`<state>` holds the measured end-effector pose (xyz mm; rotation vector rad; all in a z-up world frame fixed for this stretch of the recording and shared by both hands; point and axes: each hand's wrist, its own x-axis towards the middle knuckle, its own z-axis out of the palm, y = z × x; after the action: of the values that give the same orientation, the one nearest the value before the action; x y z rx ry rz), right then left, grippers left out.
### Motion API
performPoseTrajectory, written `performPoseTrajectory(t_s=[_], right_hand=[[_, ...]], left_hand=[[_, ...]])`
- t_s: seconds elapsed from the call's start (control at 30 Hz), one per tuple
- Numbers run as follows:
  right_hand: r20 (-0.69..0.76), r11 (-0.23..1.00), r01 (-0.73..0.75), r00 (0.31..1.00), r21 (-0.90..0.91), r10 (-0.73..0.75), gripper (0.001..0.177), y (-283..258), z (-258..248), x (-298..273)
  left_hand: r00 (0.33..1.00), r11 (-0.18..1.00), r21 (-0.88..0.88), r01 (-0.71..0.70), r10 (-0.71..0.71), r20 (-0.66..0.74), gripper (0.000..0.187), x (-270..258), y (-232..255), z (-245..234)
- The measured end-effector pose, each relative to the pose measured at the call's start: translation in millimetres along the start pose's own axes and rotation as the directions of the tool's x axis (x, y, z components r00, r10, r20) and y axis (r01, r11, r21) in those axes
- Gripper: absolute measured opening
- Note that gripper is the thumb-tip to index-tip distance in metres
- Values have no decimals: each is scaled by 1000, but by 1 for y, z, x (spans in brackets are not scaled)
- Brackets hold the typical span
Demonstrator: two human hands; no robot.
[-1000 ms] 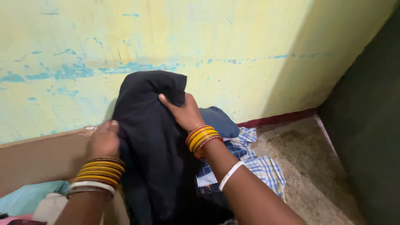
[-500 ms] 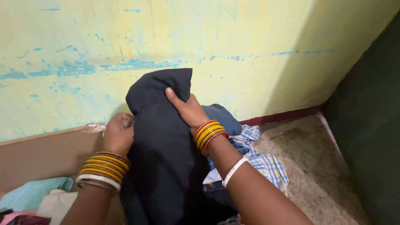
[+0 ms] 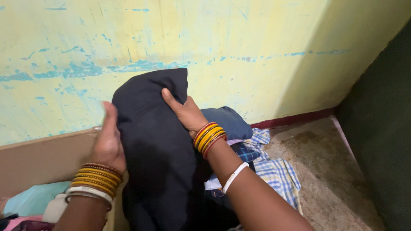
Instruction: The person folds several items of clothing and places them into a stack, while also sorting other pieces of clothing into a cardboard box by hand.
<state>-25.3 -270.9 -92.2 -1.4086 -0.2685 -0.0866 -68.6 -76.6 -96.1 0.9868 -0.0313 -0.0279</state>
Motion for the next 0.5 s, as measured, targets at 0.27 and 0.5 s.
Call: performPoseTrajectory(t_s=[0.27, 0.5], right_hand=[[-128, 979, 54, 989, -197, -80, 71, 29, -3, 18], [-37, 914, -43, 999, -402, 31, 85, 26, -25, 14]], left_hand=[[965, 928, 281, 245, -261, 22, 65, 10, -3, -8], [929, 933, 346, 100, 37, -369, 78, 25, 1, -25]])
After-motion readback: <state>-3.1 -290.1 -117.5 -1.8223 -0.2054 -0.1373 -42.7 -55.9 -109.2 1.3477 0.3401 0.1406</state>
